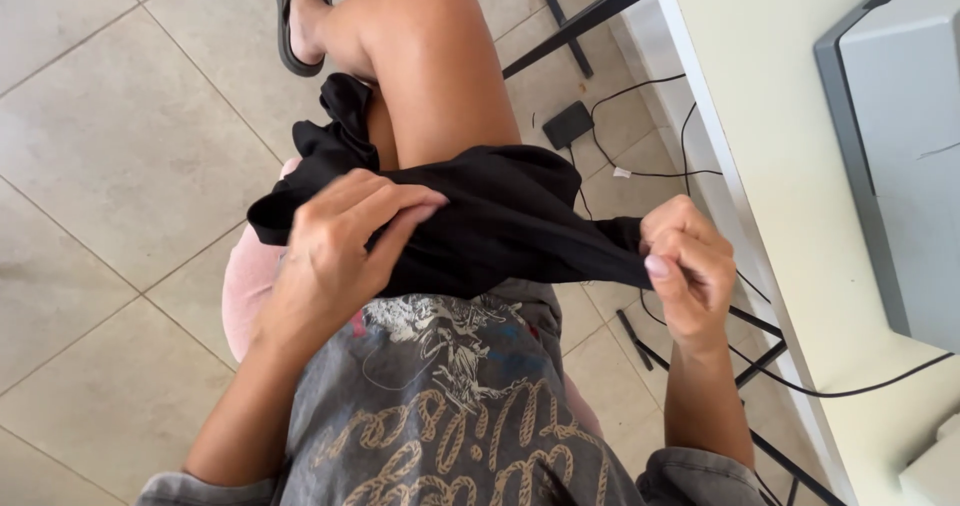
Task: Trimming loose threads from a black garment and inspecting the seams at a sewing workstation.
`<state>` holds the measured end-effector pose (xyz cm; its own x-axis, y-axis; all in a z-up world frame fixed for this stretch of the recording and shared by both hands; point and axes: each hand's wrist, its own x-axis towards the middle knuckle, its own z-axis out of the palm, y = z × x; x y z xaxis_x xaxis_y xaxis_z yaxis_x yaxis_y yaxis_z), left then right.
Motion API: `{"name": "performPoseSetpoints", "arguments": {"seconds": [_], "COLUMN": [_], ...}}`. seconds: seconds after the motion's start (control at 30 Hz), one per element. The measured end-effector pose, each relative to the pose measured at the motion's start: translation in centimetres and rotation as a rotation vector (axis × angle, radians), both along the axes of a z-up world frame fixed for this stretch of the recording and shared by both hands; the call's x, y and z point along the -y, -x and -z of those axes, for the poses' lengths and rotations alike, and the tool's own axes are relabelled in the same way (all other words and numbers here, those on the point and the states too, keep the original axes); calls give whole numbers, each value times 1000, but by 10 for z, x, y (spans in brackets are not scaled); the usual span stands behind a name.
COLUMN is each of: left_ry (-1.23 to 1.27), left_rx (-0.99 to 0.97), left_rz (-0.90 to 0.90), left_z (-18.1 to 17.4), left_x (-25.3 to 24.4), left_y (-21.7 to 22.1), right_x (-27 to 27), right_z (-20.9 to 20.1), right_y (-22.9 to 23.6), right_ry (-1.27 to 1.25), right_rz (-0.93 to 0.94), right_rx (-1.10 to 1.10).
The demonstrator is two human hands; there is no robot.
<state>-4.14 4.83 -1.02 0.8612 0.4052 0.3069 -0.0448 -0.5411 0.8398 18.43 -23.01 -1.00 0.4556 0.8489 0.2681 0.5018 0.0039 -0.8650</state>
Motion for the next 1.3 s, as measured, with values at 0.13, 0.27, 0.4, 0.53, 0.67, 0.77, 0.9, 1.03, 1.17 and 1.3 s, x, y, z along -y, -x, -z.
{"name": "performPoseSetpoints", "arguments": {"seconds": [0.13,0.27,0.4,0.53,0.67,0.77,0.9,1.03,1.17,1.3], "left_ry": [309,363,378,271,55,-177,-475,-455,217,1277], "left_rx": [-92,-227,-159,-106,-33,78,114,-85,-87,-166], "left_rz": [39,-181,-22,77,51,-25,-119,-256,-164,-168], "left_z": [-2,-9,-8,-18,-12,-14,28,81,79,109], "left_x": [2,-11,-15,-19,-29,-31,-24,9,64,96], "left_y": [11,22,9,3,-1,3,24,44,49,35], "right_x": [20,36,6,19,14,32,19,9,38,65], "right_z": [6,20,1,20,28,56,78,145,165,159], "right_y": [-16,-29,-8,-26,-34,-33,4,23,29,22], "right_ry": [3,75,142,147,234,35,32,-76,17,105], "right_rz": [44,163,147,77,-36,90,146,216,198,116], "right_rx": [101,178,68,122,537,851,883,910,739,610]}}
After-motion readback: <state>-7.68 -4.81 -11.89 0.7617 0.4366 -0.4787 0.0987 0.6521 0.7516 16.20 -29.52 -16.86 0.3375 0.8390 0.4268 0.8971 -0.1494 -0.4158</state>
